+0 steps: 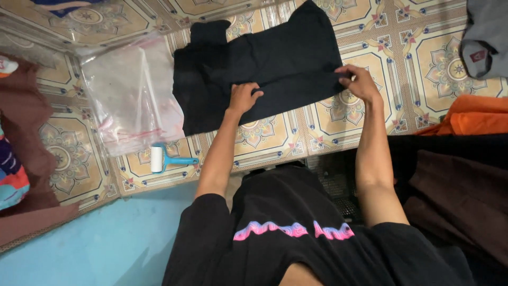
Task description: The person uses a lint roller on a black t-shirt, folds it neatly, and then places it into a clear plastic bag.
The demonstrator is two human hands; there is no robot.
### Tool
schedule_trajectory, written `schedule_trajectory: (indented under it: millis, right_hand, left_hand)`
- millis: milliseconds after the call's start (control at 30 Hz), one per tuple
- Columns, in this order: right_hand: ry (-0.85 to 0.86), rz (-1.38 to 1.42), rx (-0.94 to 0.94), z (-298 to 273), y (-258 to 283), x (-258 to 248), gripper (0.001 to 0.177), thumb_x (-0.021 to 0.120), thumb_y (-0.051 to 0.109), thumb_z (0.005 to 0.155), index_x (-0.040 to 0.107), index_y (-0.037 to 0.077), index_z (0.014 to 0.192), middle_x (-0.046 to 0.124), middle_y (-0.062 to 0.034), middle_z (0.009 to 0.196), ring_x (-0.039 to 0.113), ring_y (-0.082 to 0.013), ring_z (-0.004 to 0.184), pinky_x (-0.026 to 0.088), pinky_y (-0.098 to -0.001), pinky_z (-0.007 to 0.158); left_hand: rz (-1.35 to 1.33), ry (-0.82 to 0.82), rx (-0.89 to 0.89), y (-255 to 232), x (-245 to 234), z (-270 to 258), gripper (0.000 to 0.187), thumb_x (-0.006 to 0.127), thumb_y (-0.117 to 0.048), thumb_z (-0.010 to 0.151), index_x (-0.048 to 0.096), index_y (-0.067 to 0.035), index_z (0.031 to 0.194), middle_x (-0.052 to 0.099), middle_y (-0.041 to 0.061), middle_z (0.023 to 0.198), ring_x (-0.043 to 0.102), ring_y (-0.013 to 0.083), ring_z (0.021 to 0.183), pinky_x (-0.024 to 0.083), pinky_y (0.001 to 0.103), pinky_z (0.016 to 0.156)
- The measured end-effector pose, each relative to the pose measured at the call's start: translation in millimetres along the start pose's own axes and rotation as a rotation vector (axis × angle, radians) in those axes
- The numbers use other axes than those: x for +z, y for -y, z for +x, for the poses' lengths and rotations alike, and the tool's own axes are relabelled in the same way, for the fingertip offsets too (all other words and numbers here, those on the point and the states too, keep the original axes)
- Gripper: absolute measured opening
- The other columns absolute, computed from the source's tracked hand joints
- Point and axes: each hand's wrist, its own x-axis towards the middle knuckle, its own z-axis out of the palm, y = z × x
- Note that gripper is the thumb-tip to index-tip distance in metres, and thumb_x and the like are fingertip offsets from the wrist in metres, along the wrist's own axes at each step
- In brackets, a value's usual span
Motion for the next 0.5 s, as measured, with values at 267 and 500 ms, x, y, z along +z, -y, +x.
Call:
schedule_trajectory:
  millis: [267,500]
  right_hand:
    - [-0.496,-0.092,0.021,41.3,-74.4,68.9,0.066,0.085,0.009,0.084,0.056,0.010,0.143,0.065,-0.0179,0.119,0.065,-0.0399,0.109,0.054,-0.0494,0.094]
    - [-0.720,-0.444,0.155,22.3,-101.7,109.8,0.044,0.094,0.033,0.082,0.066,0.019,0.113,0.054,-0.0062,0.103,0.057,-0.0375,0.098,0.054,-0.0512,0.084]
  left_hand:
    - [-0.013,-0.628,0.018,-17.5,-8.6,-43.2,0.045,0.075,-0.021,0.091,0.062,-0.018,0.134,0.058,0.011,0.129,0.059,0.0329,0.121,0.043,0.050,0.106]
    - [0.046,-0.607,-0.481,53.8,34.2,-121.4,0.056,0.055,-0.037,0.107,0.041,-0.022,0.160,0.023,0.022,0.167,0.017,0.0583,0.150,0.018,0.074,0.117]
